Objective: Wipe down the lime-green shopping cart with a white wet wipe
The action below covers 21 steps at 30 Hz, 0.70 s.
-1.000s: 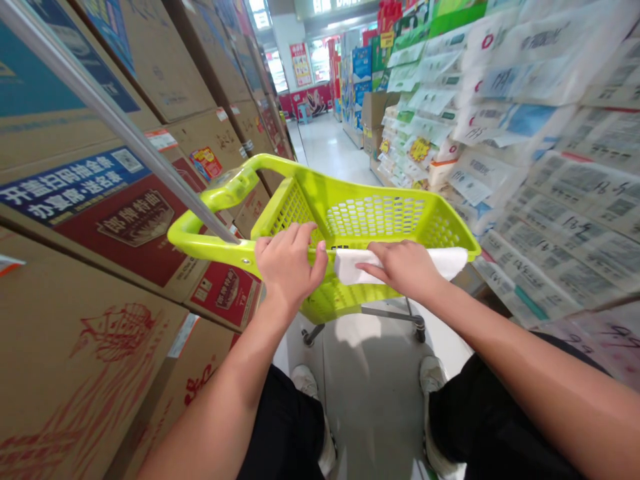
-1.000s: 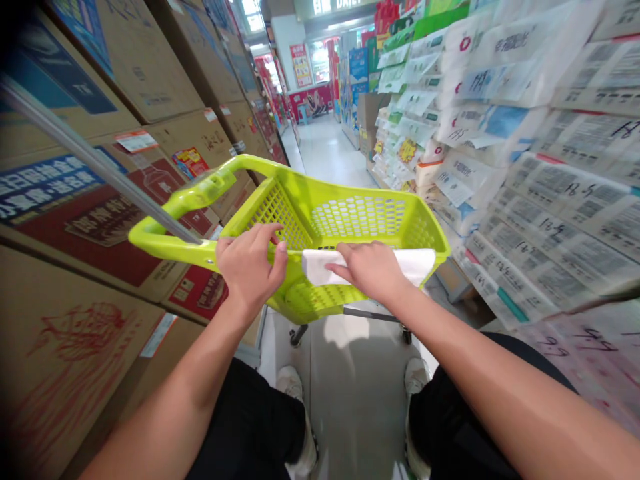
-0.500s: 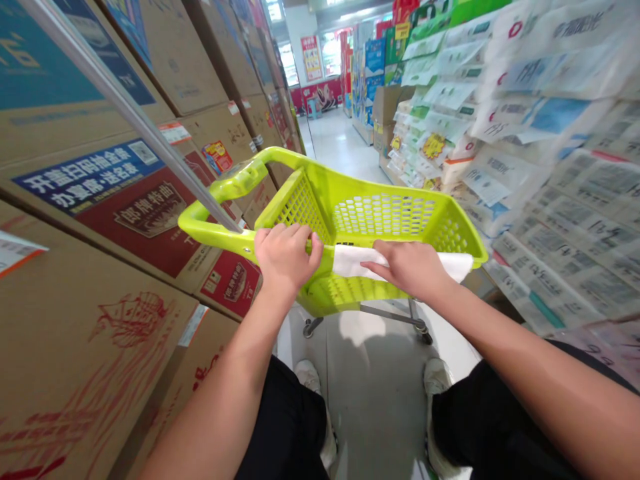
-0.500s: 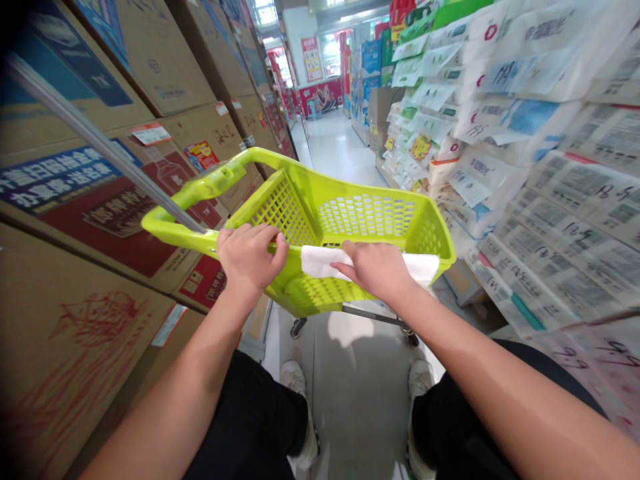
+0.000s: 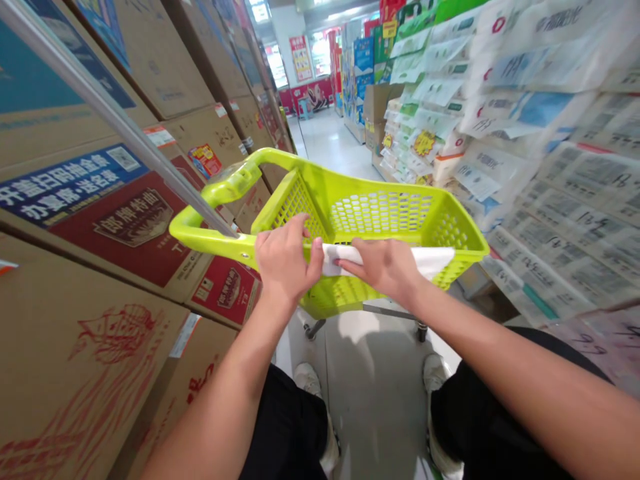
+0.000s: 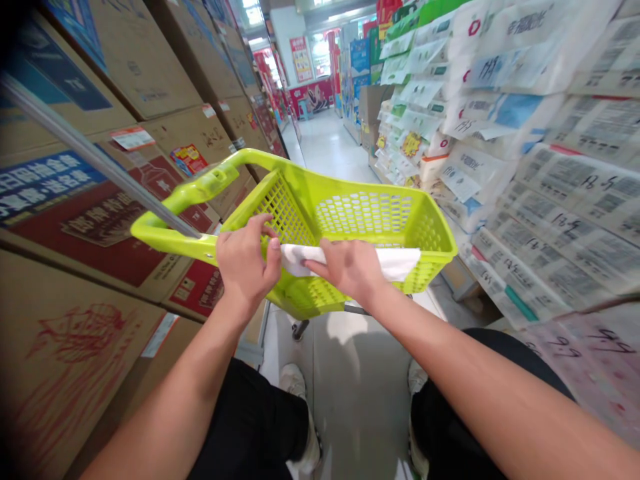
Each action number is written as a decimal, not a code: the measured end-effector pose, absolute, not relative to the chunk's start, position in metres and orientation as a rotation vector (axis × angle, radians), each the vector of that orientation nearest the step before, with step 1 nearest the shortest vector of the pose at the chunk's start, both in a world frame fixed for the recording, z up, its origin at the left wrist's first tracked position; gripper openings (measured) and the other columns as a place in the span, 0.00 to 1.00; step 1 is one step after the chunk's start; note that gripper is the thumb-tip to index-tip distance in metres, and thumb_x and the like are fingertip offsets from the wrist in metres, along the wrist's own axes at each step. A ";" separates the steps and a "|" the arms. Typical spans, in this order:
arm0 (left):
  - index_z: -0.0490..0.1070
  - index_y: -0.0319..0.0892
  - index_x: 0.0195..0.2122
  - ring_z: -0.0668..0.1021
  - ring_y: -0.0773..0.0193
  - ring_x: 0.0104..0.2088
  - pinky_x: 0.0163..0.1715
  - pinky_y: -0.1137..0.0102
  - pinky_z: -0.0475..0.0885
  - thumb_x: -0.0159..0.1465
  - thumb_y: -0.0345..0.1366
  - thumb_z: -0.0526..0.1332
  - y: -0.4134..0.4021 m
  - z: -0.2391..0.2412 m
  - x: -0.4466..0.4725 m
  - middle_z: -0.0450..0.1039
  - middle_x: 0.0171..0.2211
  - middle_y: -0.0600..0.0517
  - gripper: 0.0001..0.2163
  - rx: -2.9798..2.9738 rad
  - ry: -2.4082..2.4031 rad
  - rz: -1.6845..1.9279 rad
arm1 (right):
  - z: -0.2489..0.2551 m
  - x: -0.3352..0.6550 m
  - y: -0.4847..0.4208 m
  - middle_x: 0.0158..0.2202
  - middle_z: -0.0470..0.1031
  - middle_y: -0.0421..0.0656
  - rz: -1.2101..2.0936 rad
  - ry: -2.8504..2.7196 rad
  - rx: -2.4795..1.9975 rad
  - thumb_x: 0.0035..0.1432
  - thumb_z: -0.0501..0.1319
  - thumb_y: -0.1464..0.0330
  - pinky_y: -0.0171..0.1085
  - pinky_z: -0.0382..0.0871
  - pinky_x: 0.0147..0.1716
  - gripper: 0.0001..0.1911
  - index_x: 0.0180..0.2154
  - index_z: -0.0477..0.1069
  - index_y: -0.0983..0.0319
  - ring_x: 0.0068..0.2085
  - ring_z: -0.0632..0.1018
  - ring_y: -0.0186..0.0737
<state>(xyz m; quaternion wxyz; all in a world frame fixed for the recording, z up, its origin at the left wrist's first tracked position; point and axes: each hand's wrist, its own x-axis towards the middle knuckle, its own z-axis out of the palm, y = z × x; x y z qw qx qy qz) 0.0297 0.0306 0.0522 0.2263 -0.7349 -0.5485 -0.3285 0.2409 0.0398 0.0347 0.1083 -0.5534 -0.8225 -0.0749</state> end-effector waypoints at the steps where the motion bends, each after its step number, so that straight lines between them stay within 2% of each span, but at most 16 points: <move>1: 0.76 0.42 0.62 0.84 0.45 0.43 0.48 0.54 0.67 0.75 0.48 0.53 0.028 0.052 0.033 0.87 0.45 0.44 0.23 -2.040 -1.505 -0.871 | 0.037 0.228 0.038 0.43 0.89 0.52 -0.200 -2.419 -1.588 0.81 0.49 0.42 0.42 0.57 0.32 0.32 0.52 0.80 0.58 0.41 0.88 0.55; 4: 0.80 0.45 0.50 0.83 0.44 0.44 0.47 0.53 0.68 0.74 0.47 0.56 0.020 0.054 0.037 0.86 0.42 0.44 0.17 -2.101 -1.479 -0.700 | 0.045 0.207 0.035 0.42 0.89 0.52 -0.173 -2.441 -1.532 0.82 0.49 0.49 0.43 0.56 0.31 0.27 0.52 0.79 0.59 0.40 0.88 0.54; 6: 0.80 0.47 0.43 0.83 0.44 0.45 0.48 0.52 0.69 0.74 0.45 0.56 0.016 0.057 0.032 0.85 0.40 0.44 0.14 -2.151 -1.429 -0.679 | 0.046 0.208 0.035 0.40 0.88 0.52 -0.189 -2.435 -1.520 0.82 0.47 0.50 0.43 0.53 0.31 0.28 0.51 0.80 0.59 0.39 0.87 0.53; 8: 0.80 0.47 0.45 0.82 0.43 0.52 0.54 0.49 0.69 0.74 0.43 0.57 0.013 0.061 0.021 0.85 0.47 0.43 0.12 -2.085 -1.391 -0.793 | 0.043 0.217 0.036 0.39 0.88 0.51 -0.209 -2.419 -1.490 0.83 0.44 0.47 0.42 0.50 0.31 0.32 0.50 0.79 0.59 0.38 0.86 0.52; 10: 0.80 0.48 0.49 0.80 0.40 0.59 0.63 0.43 0.66 0.73 0.42 0.59 0.011 0.065 0.007 0.83 0.56 0.43 0.11 -1.914 -1.398 -0.924 | 0.038 0.229 0.039 0.38 0.87 0.49 -0.206 -2.414 -1.458 0.82 0.42 0.45 0.42 0.47 0.32 0.34 0.49 0.79 0.59 0.37 0.85 0.50; 12: 0.80 0.49 0.48 0.77 0.38 0.64 0.70 0.37 0.57 0.74 0.39 0.59 0.010 0.068 -0.005 0.81 0.60 0.45 0.10 -1.794 -1.435 -0.958 | 0.034 0.243 0.041 0.38 0.87 0.48 -0.202 -2.425 -1.472 0.82 0.43 0.44 0.42 0.45 0.32 0.34 0.48 0.79 0.58 0.37 0.84 0.49; 15: 0.80 0.49 0.44 0.73 0.36 0.69 0.73 0.34 0.52 0.71 0.37 0.61 0.012 0.066 -0.013 0.77 0.66 0.45 0.07 -1.852 -1.437 -0.937 | 0.031 0.269 0.045 0.39 0.87 0.51 -0.233 -2.437 -1.581 0.81 0.43 0.45 0.43 0.43 0.33 0.34 0.48 0.80 0.59 0.38 0.84 0.51; 16: 0.80 0.50 0.43 0.71 0.35 0.70 0.73 0.34 0.51 0.70 0.37 0.62 0.013 0.065 -0.012 0.77 0.66 0.46 0.06 -1.899 -1.432 -0.924 | 0.030 0.279 0.047 0.39 0.87 0.52 -0.239 -2.434 -1.630 0.81 0.43 0.45 0.43 0.43 0.33 0.35 0.48 0.81 0.59 0.38 0.84 0.52; 18: 0.80 0.51 0.41 0.70 0.34 0.70 0.74 0.32 0.48 0.70 0.37 0.64 0.015 0.062 -0.008 0.82 0.58 0.46 0.04 -1.991 -1.428 -0.880 | 0.030 0.299 0.050 0.39 0.87 0.53 -0.229 -2.409 -1.733 0.81 0.42 0.45 0.43 0.44 0.33 0.35 0.47 0.81 0.60 0.39 0.85 0.54; 21: 0.78 0.50 0.42 0.75 0.35 0.61 0.75 0.30 0.44 0.71 0.41 0.63 0.017 0.059 0.001 0.83 0.44 0.47 0.05 -2.018 -1.462 -0.774 | 0.030 0.320 0.055 0.40 0.87 0.54 -0.202 -2.373 -1.827 0.81 0.41 0.46 0.43 0.45 0.34 0.36 0.45 0.81 0.59 0.41 0.85 0.56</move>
